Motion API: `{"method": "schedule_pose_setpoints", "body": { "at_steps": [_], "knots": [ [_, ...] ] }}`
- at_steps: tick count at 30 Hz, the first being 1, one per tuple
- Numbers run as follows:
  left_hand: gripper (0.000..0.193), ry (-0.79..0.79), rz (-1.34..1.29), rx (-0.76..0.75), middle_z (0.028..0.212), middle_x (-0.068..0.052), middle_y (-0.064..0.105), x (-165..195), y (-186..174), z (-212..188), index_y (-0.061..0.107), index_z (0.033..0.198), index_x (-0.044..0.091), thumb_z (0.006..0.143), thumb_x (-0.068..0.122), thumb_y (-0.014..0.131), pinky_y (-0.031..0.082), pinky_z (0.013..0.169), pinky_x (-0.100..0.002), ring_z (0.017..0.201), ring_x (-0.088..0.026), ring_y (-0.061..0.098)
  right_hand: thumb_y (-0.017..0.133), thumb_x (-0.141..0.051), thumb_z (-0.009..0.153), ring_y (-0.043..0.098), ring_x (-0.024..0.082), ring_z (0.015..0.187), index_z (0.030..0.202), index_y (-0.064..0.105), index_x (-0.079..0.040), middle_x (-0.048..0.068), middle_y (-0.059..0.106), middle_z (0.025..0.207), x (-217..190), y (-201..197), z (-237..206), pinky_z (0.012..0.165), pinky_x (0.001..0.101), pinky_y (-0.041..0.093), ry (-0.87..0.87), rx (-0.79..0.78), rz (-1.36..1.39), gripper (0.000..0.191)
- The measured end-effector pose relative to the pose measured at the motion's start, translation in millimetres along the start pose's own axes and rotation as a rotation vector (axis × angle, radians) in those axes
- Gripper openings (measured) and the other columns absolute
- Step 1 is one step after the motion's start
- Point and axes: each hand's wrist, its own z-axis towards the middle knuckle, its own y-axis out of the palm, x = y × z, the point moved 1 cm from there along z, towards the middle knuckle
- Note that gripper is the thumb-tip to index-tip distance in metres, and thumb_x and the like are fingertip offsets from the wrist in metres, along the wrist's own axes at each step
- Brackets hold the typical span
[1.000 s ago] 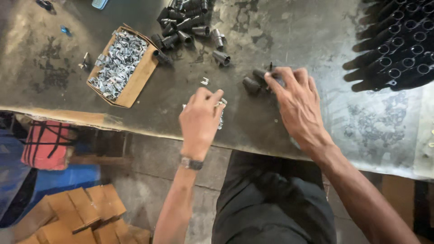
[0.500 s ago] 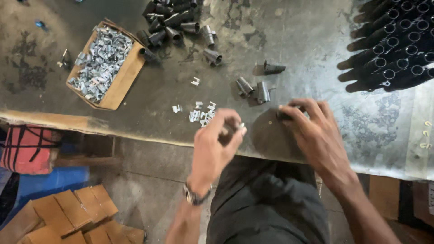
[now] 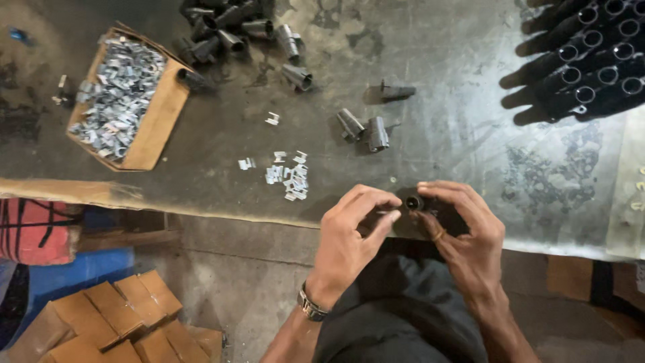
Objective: The person sits at a workbench assembling black plastic pipe fittings. They pick up a fitting, insert a small metal clip into it, press the parts together by hand, and place the assembled fitting into a growing group on the table, repeating this cycle for many fittings.
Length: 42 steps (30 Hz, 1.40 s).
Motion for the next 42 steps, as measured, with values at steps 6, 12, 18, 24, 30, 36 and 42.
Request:
{"method": "schedule_pose_setpoints", "body": {
  "at_steps": [6,12,18,24,30,36,42],
  "knots": [
    [0.014,0.151,0.243,0.034,0.101,-0.005,0.069,10.3,-1.5,-16.5,0.071,0.105,0.008,0.092,0.003,0.075,0.058,0.075,-0.03,0.088,-0.021,0.072,0.076,0.001,0.09,0.068,0.021,0.119,0.119,0.067,-0.004,0.01,0.07,0.126,16.4,-6.9,2.2,0.1,0.0309,0.056,0.148,0.086,0.294,0.03],
    [0.024,0.192,0.38,-0.034,0.104,-0.004,0.067,12.1,8.4,-10.7,0.072,0.112,0.011,0.089,0.008,0.077,0.057,0.077,-0.033,0.09,-0.022,0.069,0.07,0.004,0.099,0.065,0.021,0.129,0.126,0.062,0.0,0.013,0.066,0.134,21.2,-12.2,-1.9,0.113,0.0322,0.056,0.168,0.199,0.483,0.028],
    [0.034,0.31,0.565,-0.257,0.103,-0.004,0.061,4.6,34.7,8.4,0.07,0.121,0.014,0.088,0.011,0.073,0.054,0.076,-0.037,0.092,-0.021,0.066,0.071,0.002,0.098,0.065,0.019,0.126,0.124,0.062,0.0,0.011,0.065,0.132,19.6,-14.5,-9.1,0.107,0.0309,0.058,0.165,0.221,0.452,0.027],
    [0.025,0.313,0.591,-0.295,0.099,-0.006,0.06,2.1,29.3,11.3,0.063,0.104,0.009,0.084,0.015,0.076,0.053,0.072,-0.039,0.09,-0.024,0.066,0.075,0.003,0.095,0.064,0.013,0.118,0.123,0.064,0.002,0.01,0.066,0.128,21.7,-14.0,-14.3,0.103,0.0263,0.055,0.177,0.246,0.391,0.03],
    [0.024,0.038,0.246,-0.186,0.088,-0.002,0.065,4.9,9.7,3.7,0.061,0.101,0.008,0.085,0.009,0.079,0.051,0.061,-0.027,0.069,-0.014,0.064,0.075,0.002,0.095,0.065,0.013,0.118,0.124,0.065,0.001,0.008,0.064,0.129,24.1,-10.3,-15.5,0.102,0.0271,0.058,0.142,0.186,0.471,0.031],
    [0.012,-0.114,-0.069,-0.044,0.079,0.003,0.064,-2.5,6.8,-1.0,0.069,0.1,0.005,0.093,0.008,0.079,0.045,0.058,-0.02,0.065,-0.002,0.054,0.078,0.0,0.092,0.066,0.016,0.118,0.121,0.066,0.0,0.01,0.065,0.126,25.7,-9.4,-13.4,0.1,0.0303,0.06,0.042,0.132,0.321,0.032],
    [0.016,-0.171,-0.213,-0.052,0.088,0.001,0.07,-2.1,7.1,6.3,0.07,0.104,0.004,0.091,0.007,0.079,0.049,0.06,-0.021,0.068,-0.002,0.059,0.083,-0.006,0.088,0.069,0.019,0.112,0.116,0.069,0.0,0.013,0.07,0.12,25.5,-7.9,-13.0,0.097,0.0295,0.058,-0.029,0.131,0.099,0.032]
  ]
}}
